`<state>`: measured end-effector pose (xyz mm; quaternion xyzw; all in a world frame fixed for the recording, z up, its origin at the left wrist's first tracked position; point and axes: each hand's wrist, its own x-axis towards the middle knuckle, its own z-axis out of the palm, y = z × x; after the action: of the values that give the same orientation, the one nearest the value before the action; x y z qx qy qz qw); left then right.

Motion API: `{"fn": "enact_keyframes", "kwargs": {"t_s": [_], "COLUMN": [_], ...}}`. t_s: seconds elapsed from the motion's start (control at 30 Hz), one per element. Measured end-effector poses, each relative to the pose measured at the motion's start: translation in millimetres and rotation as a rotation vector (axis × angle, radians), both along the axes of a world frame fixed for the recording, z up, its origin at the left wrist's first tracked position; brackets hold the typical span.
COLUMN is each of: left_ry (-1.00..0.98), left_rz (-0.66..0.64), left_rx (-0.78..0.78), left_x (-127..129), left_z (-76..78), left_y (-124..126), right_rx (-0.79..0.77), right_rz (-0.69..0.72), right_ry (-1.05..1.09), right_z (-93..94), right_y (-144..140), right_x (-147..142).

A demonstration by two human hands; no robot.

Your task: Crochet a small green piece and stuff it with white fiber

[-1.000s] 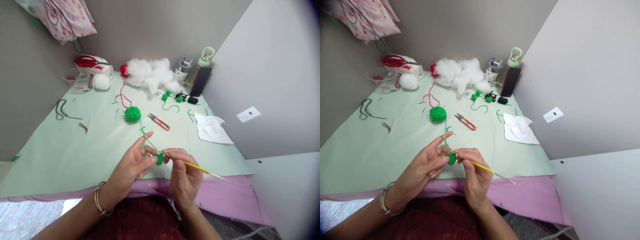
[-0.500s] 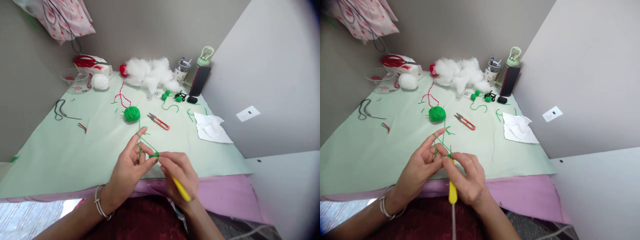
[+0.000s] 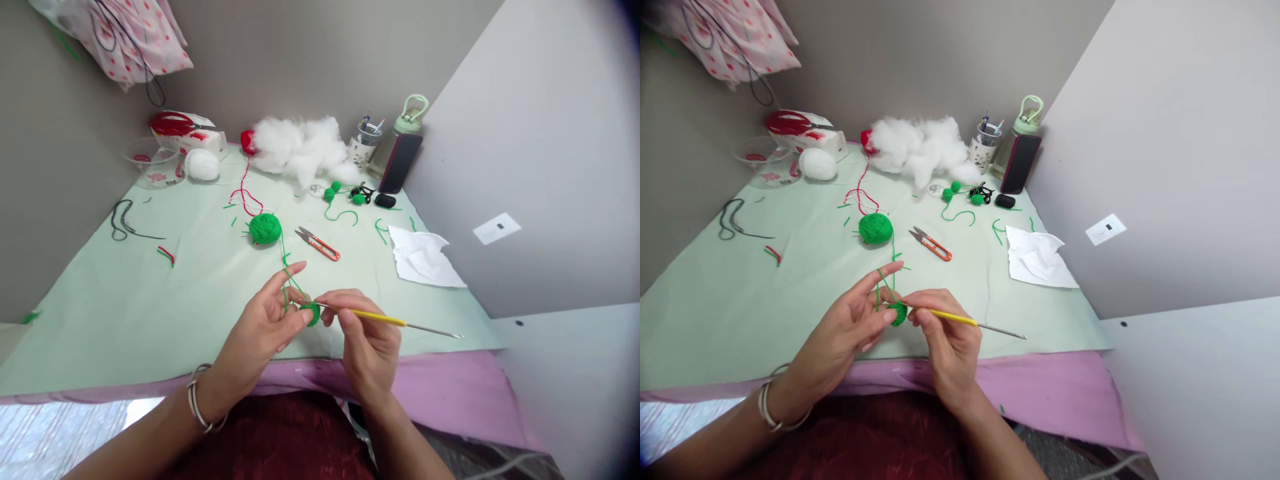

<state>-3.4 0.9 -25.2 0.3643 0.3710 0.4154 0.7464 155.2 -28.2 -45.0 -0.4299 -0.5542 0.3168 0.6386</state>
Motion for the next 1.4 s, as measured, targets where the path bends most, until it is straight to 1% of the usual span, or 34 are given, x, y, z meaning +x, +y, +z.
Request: {"fn": "enact_keyframes", "kwargs": {"t_s": [0.1, 0.17, 0.2, 0.23, 0.27, 0.33, 0.37, 0.43, 0.47, 0.53, 0.6, 0.67, 0.77, 0.83, 0.9, 0.97, 1.07, 1.17, 1.23, 1.27, 1.3, 1.33, 1.4], "left_ry": [0.016, -0.054, -0.100, -0.144, -0.184, -0.236, -0.243, -0.221, -0.194, -0.126, -0.055, 0.002, 0.033, 0.037, 0.052, 0.091, 0.180, 0.222, 0.138, 0.064, -0.016, -0.090, -0.187], "left_rz": [0.054, 0.040, 0.016, -0.010, -0.034, -0.058, -0.053, -0.027, -0.015, -0.011, -0.024, -0.027, 0.001, 0.017, 0.024, 0.030, 0.074, 0.142, 0.124, 0.085, 0.036, -0.009, -0.050], "left_rx": [0.037, -0.017, -0.067, -0.122, -0.170, -0.216, -0.210, -0.162, -0.128, -0.053, 0.020, 0.072, 0.096, 0.098, 0.113, 0.140, 0.184, 0.212, 0.141, 0.072, -0.008, -0.084, -0.176], "left_x": [1.2, 1.2, 0.7, -0.1, -1.1, -3.3, -4.1, -4.4, -3.8, -2.1, -1.1, -1.6, -4.2, -5.6, -6.4, -6.7, -6.0, -3.3, -1.4, -0.8, -0.6, -0.8, -2.3], "left_z": [-2.3, -2.3, -1.9, -1.3, -0.8, 0.0, 0.1, -0.4, -1.2, -3.5, -6.2, -8.3, -9.5, -9.8, -10.4, -11.3, -12.2, -11.7, -10.1, -9.0, -7.7, -6.3, -3.7], "left_y": [-1.4, -0.5, 0.6, 2.1, 3.8, 7.1, 8.2, 8.6, 8.0, 5.7, 3.3, 1.7, 1.3, 1.6, 1.9, 1.8, 0.4, -1.5, -1.6, -1.1, -0.1, 1.1, 3.9], "right_rx": [0.142, 0.251, 0.284, 0.289, 0.269, 0.184, 0.131, 0.044, 0.012, -0.034, -0.058, -0.093, -0.140, -0.137, -0.110, -0.077, 0.029, 0.243, 0.371, 0.406, 0.419, 0.407, 0.323], "right_rz": [-0.090, -0.116, -0.126, -0.132, -0.140, -0.158, -0.146, -0.074, -0.028, 0.030, 0.025, 0.020, 0.060, 0.088, 0.100, 0.074, -0.004, -0.045, -0.089, -0.116, -0.139, -0.149, -0.152], "right_ry": [-0.299, -0.502, -0.542, -0.531, -0.470, -0.248, -0.128, 0.061, 0.107, 0.119, 0.117, 0.177, 0.290, 0.308, 0.270, 0.167, -0.104, -0.449, -0.661, -0.724, -0.736, -0.694, -0.480], "right_z": [-4.8, -7.6, -8.3, -8.2, -7.5, -5.0, -3.8, -2.4, -2.3, -2.9, -3.7, -4.1, -3.8, -3.2, -2.2, -0.9, 0.4, -2.6, -6.7, -8.6, -10.0, -10.7, -9.9], "right_y": [-6.5, -9.6, -10.1, -9.9, -8.9, -5.5, -3.5, 0.4, 2.0, 4.3, 5.7, 6.8, 8.4, 8.7, 7.7, 5.1, -0.4, -4.9, -6.7, -7.1, -7.1, -6.7, -4.7], "right_x": [0.3, 1.6, 2.3, 2.9, 3.3, 3.3, 2.9, 1.3, 0.4, -1.1, -1.2, 0.0, 2.9, 4.8, 6.6, 8.1, 9.7, 9.4, 8.5, 8.0, 7.5, 7.0, 6.2]}}
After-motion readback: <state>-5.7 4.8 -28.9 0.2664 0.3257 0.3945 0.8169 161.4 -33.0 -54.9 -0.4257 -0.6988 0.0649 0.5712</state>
